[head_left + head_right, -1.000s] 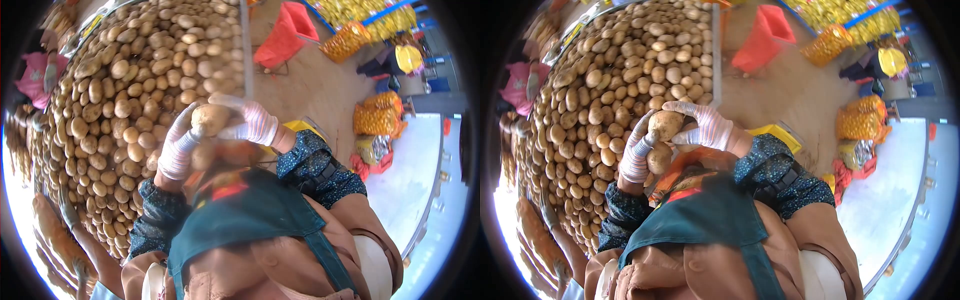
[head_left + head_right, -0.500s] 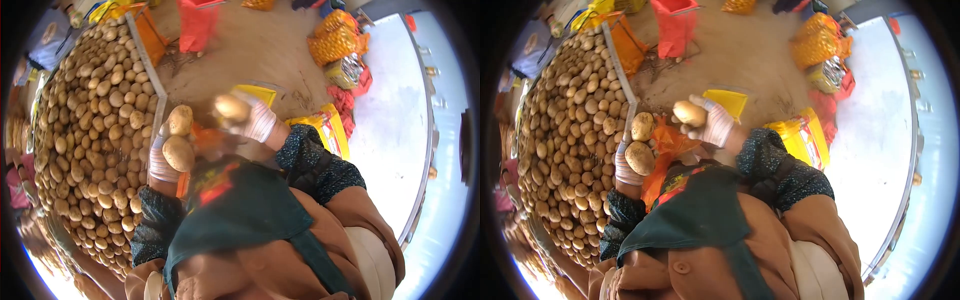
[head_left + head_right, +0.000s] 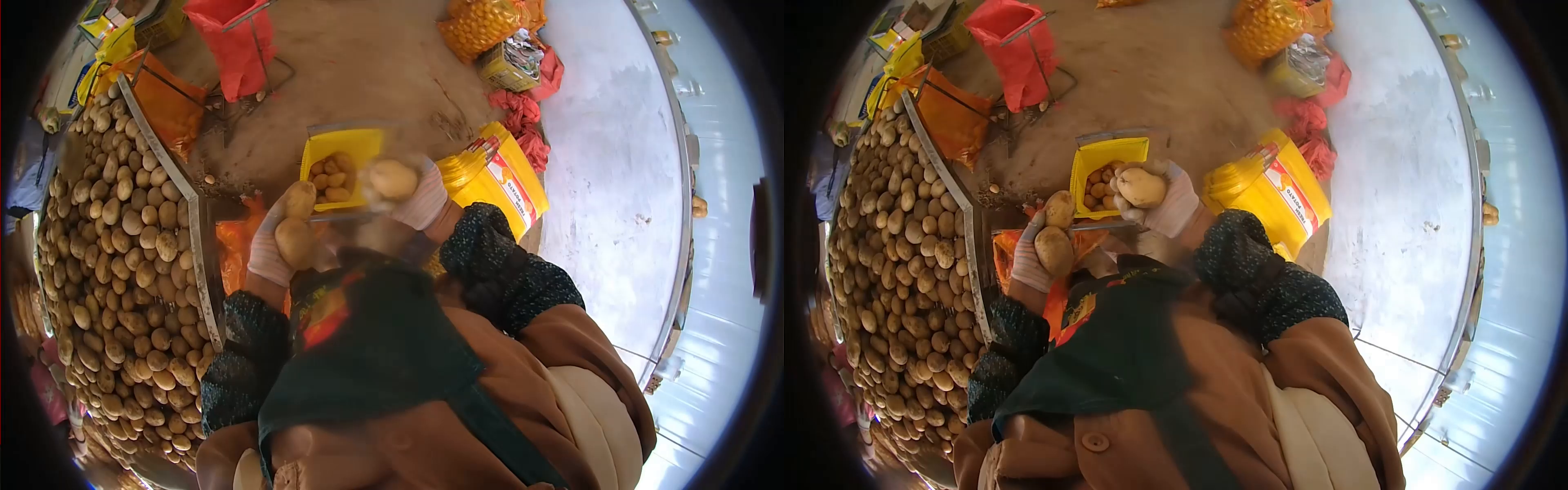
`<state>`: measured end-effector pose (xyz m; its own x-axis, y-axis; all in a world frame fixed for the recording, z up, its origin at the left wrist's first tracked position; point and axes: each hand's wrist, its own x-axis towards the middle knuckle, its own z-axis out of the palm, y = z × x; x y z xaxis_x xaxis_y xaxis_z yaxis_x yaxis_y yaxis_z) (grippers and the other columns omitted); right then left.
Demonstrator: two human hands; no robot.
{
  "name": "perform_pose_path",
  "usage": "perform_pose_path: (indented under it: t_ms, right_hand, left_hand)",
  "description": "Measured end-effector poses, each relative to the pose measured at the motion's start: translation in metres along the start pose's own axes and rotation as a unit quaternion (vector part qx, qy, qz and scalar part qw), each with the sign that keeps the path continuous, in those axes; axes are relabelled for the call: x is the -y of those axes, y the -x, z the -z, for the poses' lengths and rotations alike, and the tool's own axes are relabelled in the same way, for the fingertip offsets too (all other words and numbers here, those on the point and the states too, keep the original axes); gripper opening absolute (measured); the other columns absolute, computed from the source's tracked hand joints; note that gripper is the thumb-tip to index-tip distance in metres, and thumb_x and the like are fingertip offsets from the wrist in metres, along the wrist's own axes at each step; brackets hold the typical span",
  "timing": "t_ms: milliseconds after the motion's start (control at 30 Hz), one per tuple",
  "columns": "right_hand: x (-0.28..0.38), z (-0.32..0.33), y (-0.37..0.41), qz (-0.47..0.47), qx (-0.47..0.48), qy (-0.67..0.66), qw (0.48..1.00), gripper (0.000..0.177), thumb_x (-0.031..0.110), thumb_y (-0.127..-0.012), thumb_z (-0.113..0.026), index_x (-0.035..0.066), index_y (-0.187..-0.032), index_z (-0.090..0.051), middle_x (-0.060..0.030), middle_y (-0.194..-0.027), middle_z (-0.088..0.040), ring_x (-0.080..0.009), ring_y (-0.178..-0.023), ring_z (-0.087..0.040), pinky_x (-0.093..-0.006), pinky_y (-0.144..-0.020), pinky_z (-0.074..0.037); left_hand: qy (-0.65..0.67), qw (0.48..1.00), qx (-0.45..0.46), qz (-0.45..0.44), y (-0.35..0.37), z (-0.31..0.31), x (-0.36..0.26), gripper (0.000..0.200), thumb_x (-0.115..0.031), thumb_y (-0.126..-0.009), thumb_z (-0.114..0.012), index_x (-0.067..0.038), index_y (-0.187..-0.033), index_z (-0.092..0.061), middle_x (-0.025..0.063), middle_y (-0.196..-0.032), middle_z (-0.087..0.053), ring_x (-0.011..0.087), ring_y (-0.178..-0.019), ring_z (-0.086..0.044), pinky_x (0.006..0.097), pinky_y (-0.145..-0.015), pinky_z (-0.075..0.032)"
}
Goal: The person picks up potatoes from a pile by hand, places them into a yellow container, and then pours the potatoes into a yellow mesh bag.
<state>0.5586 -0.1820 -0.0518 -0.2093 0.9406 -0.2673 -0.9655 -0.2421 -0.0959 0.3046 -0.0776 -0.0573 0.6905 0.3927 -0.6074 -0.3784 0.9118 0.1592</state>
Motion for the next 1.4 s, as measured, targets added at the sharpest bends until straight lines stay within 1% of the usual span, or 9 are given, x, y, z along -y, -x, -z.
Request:
perform_pose_path:
  t_ms: [267, 367, 467, 800, 1100, 1133, 1200, 1267, 1400]
  right_hand:
    - [0.024, 0.019, 0.005, 0.027, -0.118, -0.017, 0.992, 0.044, 0.035, -0.090, -0.062, 0.001, -0.119, -0.062, -0.0158, -0.105, -0.069, -0.0339, -0.094, -0.068, -0.0403, -0.077, -0.055]
    - [-0.011, -0.030, 0.011, 0.170, -0.309, 0.684, 0.639, 0.048, 0.017, -0.082, -0.074, 0.001, -0.124, -0.059, -0.0155, -0.112, -0.067, -0.0295, -0.104, -0.065, -0.0398, -0.089, -0.053]
    - [0.002, 0.008, -0.009, 0.002, -0.211, 0.168, 0.963, 0.043, 0.018, -0.082, -0.072, 0.003, -0.121, -0.061, -0.0139, -0.111, -0.067, -0.0269, -0.102, -0.065, -0.0421, -0.087, -0.055]
    - [-0.070, -0.008, -0.101, -0.152, -0.207, 0.414, 0.873, 0.040, 0.033, -0.094, -0.064, 0.008, -0.124, -0.057, -0.0124, -0.113, -0.066, -0.0289, -0.094, -0.066, -0.0416, -0.072, -0.056]
    - [-0.154, -0.137, -0.250, -0.473, -0.014, 0.855, 0.213, 0.034, 0.039, -0.093, -0.061, 0.010, -0.105, -0.073, -0.0085, -0.085, -0.072, -0.0162, -0.062, -0.065, -0.0291, -0.053, -0.049]
    - [-0.149, -0.135, -0.281, -0.496, 0.095, 0.720, 0.475, 0.023, 0.030, -0.093, -0.058, 0.011, -0.084, -0.069, -0.0020, -0.073, -0.066, -0.0143, -0.057, -0.061, -0.0285, -0.051, -0.044]
    - [-0.235, -0.236, -0.329, -0.403, 0.262, 0.705, 0.522, 0.025, 0.029, -0.097, -0.055, 0.011, -0.085, -0.067, -0.0013, -0.071, -0.062, -0.0146, -0.064, -0.061, -0.0262, -0.057, -0.046]
    - [-0.320, -0.307, -0.393, -0.348, 0.210, 0.521, 0.750, 0.035, 0.042, -0.098, -0.055, 0.009, -0.110, -0.060, -0.0031, -0.094, -0.061, -0.0204, -0.085, -0.061, -0.0329, -0.069, -0.051]
    - [-0.433, -0.376, -0.465, -0.133, 0.248, 0.388, 0.878, 0.069, 0.035, -0.091, -0.071, 0.005, -0.144, -0.039, -0.0139, -0.140, -0.045, -0.0261, -0.104, -0.058, -0.0426, -0.082, -0.057]
  left_hand:
    - [0.015, 0.983, -0.150, 0.101, -0.044, -0.053, 0.009, 0.040, -0.034, -0.098, -0.054, -0.007, -0.128, -0.057, 0.0126, -0.123, -0.064, 0.0301, -0.107, -0.063, 0.0443, -0.098, -0.052]
    - [-0.382, 0.907, 0.081, -0.155, -0.041, -0.045, 0.013, 0.042, -0.033, -0.099, -0.055, -0.008, -0.132, -0.054, 0.0122, -0.123, -0.062, 0.0278, -0.112, -0.062, 0.0429, -0.098, -0.052]
    - [-0.392, 0.909, 0.012, -0.139, -0.034, -0.019, 0.006, 0.043, -0.031, -0.098, -0.057, -0.008, -0.135, -0.052, 0.0114, -0.125, -0.060, 0.0260, -0.114, -0.059, 0.0433, -0.096, -0.052]
    - [-0.300, 0.945, -0.108, -0.067, 0.069, 0.024, -0.029, 0.054, -0.034, -0.097, -0.062, -0.012, -0.144, -0.046, 0.0119, -0.126, -0.058, 0.0224, -0.106, -0.062, 0.0397, -0.080, -0.056]
    - [-0.376, 0.788, -0.141, -0.467, 0.180, 0.181, -0.029, 0.040, -0.015, -0.101, -0.055, 0.001, -0.137, -0.049, 0.0082, -0.121, -0.062, 0.0167, -0.110, -0.059, 0.0318, -0.096, -0.049]
    - [-0.388, 0.775, -0.190, -0.461, 0.206, 0.164, -0.031, 0.040, -0.015, -0.100, -0.055, 0.000, -0.137, -0.050, 0.0078, -0.120, -0.062, 0.0166, -0.110, -0.059, 0.0315, -0.096, -0.049]
    - [-0.379, 0.766, -0.255, -0.453, 0.248, 0.144, -0.033, 0.041, -0.016, -0.099, -0.056, 0.000, -0.136, -0.051, 0.0075, -0.119, -0.062, 0.0165, -0.110, -0.060, 0.0314, -0.095, -0.049]
    - [-0.608, 0.464, -0.308, -0.565, 0.268, 0.165, -0.039, 0.040, -0.019, -0.100, -0.056, 0.000, -0.135, -0.053, 0.0074, -0.118, -0.062, 0.0157, -0.108, -0.059, 0.0317, -0.092, -0.051]
    - [-0.268, 0.735, -0.305, -0.544, 0.299, 0.178, -0.035, 0.037, -0.019, -0.098, -0.059, 0.000, -0.130, -0.056, 0.0068, -0.114, -0.063, 0.0152, -0.104, -0.060, 0.0315, -0.088, -0.052]
